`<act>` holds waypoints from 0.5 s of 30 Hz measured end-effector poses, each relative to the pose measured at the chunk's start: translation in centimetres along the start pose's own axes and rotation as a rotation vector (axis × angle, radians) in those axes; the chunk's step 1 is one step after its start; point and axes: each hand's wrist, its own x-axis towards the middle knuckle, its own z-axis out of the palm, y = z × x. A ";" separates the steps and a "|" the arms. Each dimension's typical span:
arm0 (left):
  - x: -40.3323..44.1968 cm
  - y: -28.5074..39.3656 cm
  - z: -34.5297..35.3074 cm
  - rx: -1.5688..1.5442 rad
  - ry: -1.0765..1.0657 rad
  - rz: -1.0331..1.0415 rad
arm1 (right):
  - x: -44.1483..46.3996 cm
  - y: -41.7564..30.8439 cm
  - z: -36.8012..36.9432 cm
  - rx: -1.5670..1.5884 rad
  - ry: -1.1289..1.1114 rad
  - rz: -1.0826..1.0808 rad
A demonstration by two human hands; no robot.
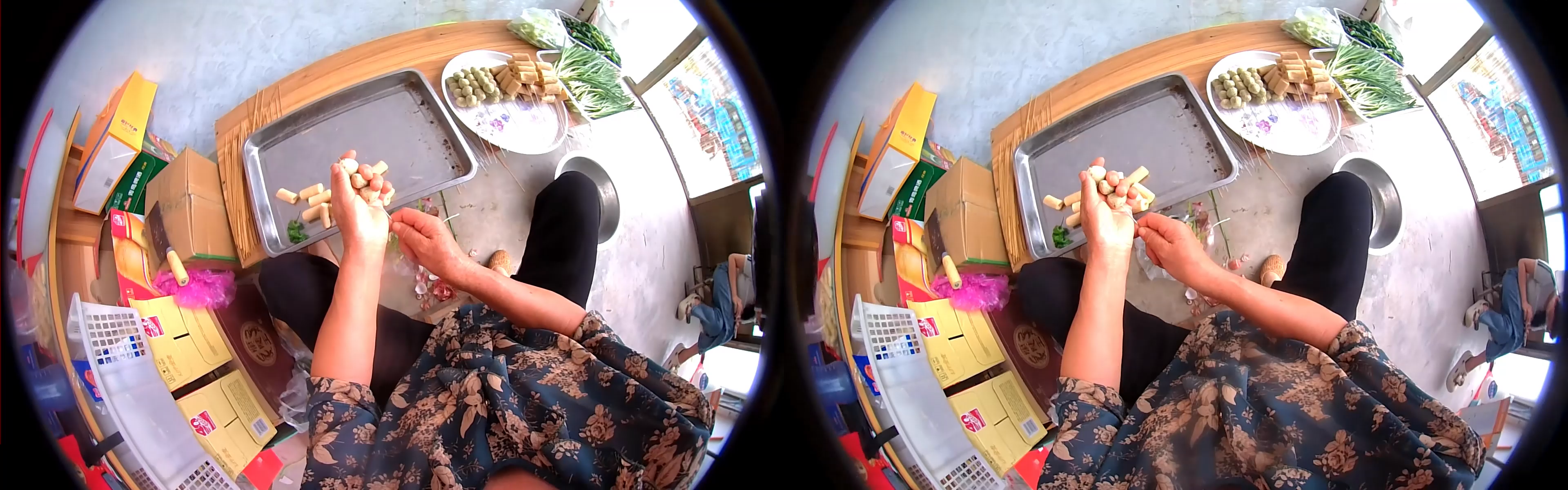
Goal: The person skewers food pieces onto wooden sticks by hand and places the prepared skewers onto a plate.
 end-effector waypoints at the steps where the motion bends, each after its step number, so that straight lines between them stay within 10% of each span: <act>1: 0.0 -0.1 0.0 -0.012 -0.003 -0.006 | 0.0 -0.1 0.0 0.001 0.002 0.000; 15: 0.7 -0.1 -0.2 -0.017 0.007 -0.038 | 0.2 -0.4 -0.4 0.020 0.004 -0.010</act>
